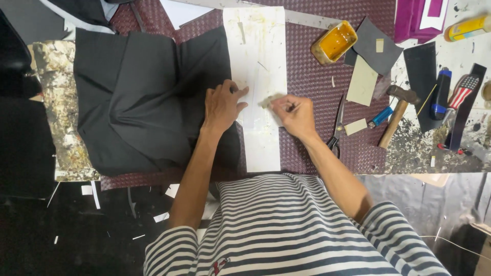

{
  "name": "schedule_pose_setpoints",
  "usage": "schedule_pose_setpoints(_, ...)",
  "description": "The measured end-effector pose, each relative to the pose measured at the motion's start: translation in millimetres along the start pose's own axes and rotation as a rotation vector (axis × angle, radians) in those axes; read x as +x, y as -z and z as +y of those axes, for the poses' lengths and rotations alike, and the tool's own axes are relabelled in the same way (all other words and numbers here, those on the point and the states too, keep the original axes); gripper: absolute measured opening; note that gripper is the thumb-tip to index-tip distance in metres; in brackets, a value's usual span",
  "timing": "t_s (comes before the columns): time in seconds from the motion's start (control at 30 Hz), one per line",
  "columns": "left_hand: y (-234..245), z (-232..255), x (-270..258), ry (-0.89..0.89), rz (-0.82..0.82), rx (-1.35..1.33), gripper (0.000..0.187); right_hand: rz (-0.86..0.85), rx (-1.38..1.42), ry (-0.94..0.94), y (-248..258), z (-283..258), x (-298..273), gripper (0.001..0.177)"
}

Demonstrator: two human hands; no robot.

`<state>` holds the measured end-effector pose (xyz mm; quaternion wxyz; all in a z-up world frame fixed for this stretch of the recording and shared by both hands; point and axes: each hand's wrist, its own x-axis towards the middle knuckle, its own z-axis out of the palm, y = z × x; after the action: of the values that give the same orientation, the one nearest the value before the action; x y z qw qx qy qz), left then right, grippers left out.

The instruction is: Marking a rectangular cutout on a leather piece using a template and a silver pen, then applying glue to the edges.

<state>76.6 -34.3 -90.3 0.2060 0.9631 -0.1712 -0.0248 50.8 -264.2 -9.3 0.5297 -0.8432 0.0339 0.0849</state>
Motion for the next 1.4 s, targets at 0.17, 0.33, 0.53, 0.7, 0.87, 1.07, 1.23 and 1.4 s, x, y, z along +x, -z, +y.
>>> schedule_pose_setpoints(0.17, 0, 0, 1, -0.006, 0.012, -0.018, 0.036, 0.033, -0.184, 0.136, -19, 10, 39, 0.011)
schedule_pose_setpoints(0.33, 1, -1, 0, -0.021, 0.026, -0.021, 0.037, 0.022, -0.247, 0.19, -18, 20, 64, 0.011)
schedule_pose_setpoints(0.53, 0, -1, 1, -0.015, 0.015, -0.024, 0.037, -0.013, -0.314, 0.191, -21, 26, 60, 0.011)
schedule_pose_setpoints(0.7, 6, 2, 1, -0.007, -0.006, -0.03, 0.037, -0.065, -0.367, 0.206, -26, 20, 34, 0.008)
schedule_pose_setpoints(0.87, 7, 1, 2, -0.008, -0.005, -0.056, 0.036, -0.093, -0.441, 0.276, -29, 24, 12, 0.006)
schedule_pose_setpoints(1.07, 12, 4, 2, 0.01, -0.019, -0.067, 0.034, -0.147, -0.524, 0.386, -30, 34, -10, 0.003)
schedule_pose_setpoints(1.23, 11, 3, 2, 0.011, -0.02, -0.063, 0.034, -0.153, -0.409, 0.378, -37, 24, -13, 0.004)
schedule_pose_setpoints(1.4, 12, 5, 0, -0.005, -0.02, -0.047, 0.035, 0.036, -0.326, 0.397, -17, 16, 55, 0.002)
